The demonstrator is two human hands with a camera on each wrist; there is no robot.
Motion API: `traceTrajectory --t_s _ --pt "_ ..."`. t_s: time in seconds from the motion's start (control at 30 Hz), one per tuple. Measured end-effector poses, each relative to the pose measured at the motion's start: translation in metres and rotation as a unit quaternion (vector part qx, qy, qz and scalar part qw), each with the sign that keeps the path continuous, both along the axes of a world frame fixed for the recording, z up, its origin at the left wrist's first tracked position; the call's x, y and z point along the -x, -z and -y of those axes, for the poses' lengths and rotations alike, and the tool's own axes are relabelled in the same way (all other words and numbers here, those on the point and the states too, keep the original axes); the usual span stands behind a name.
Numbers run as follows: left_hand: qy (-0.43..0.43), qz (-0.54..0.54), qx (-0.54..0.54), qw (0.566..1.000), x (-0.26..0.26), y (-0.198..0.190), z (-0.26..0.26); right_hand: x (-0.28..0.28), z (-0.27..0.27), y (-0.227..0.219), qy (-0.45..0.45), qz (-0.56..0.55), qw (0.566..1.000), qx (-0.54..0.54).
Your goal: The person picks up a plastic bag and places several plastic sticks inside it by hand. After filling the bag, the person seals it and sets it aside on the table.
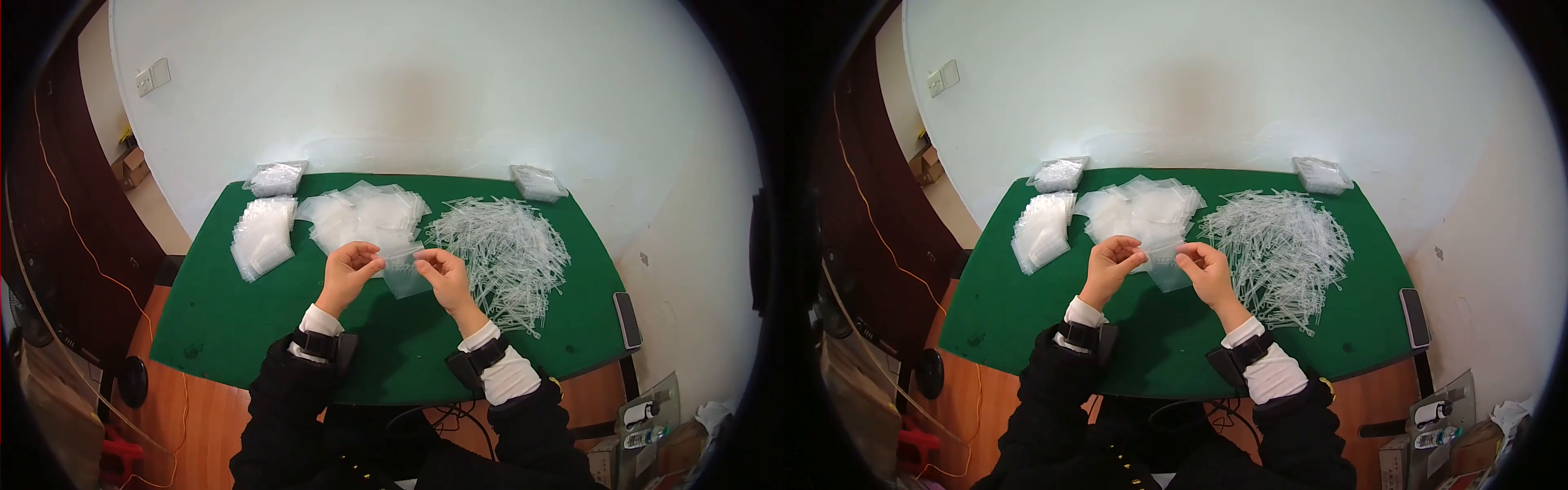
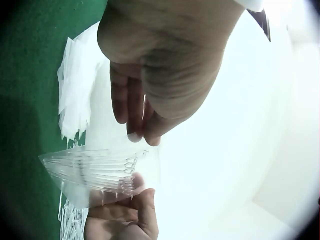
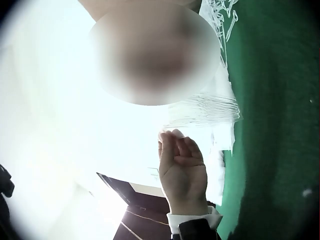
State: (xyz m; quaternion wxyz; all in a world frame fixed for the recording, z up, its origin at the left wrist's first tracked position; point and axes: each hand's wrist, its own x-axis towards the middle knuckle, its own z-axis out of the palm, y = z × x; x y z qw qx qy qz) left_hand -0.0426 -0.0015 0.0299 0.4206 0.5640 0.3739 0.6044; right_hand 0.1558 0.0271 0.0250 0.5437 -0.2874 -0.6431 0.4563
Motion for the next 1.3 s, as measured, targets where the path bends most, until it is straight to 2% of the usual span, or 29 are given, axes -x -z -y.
traceTrajectory --t_s 0.13,0.27,0.43,0.67,0.8,1.07,1.17,1.3 --pt "0.003 -0.002 -0.006 1.0 -0.002 0.002 -0.001 0.0 -0.003 0.005 -0.009 0.031 0.999 0.003" --pt "0.048 0.003 0.0 0.999 -0.007 0.005 0.0 0.002 -0.004 0.01 -0.022 0.017 0.999 0.025" --pt "0.035 0.007 0.005 0.999 -0.006 0.004 0.0 0.002 -0.002 0.01 -0.021 0.009 0.999 0.042" --pt "0.001 -0.062 0.025 0.998 0.0 0.011 -0.004 0.003 -0.003 0.014 -0.042 0.08 0.996 0.003" --pt "0.0 -0.002 0.034 0.999 -0.002 0.006 -0.001 0.002 -0.006 0.016 -0.077 0.087 0.993 -0.003" --pt "-0.043 0.06 -0.023 0.997 -0.004 -0.002 0.001 0.007 -0.002 0.016 -0.042 0.047 0.998 -0.002" --pt "-0.011 0.089 0.044 0.995 -0.014 -0.007 0.008 0.006 -0.004 0.02 -0.042 0.084 0.996 -0.005" --pt "0.024 0.124 0.036 0.991 -0.007 0.003 0.002 0.006 0.001 0.014 -0.041 0.109 0.993 -0.005"
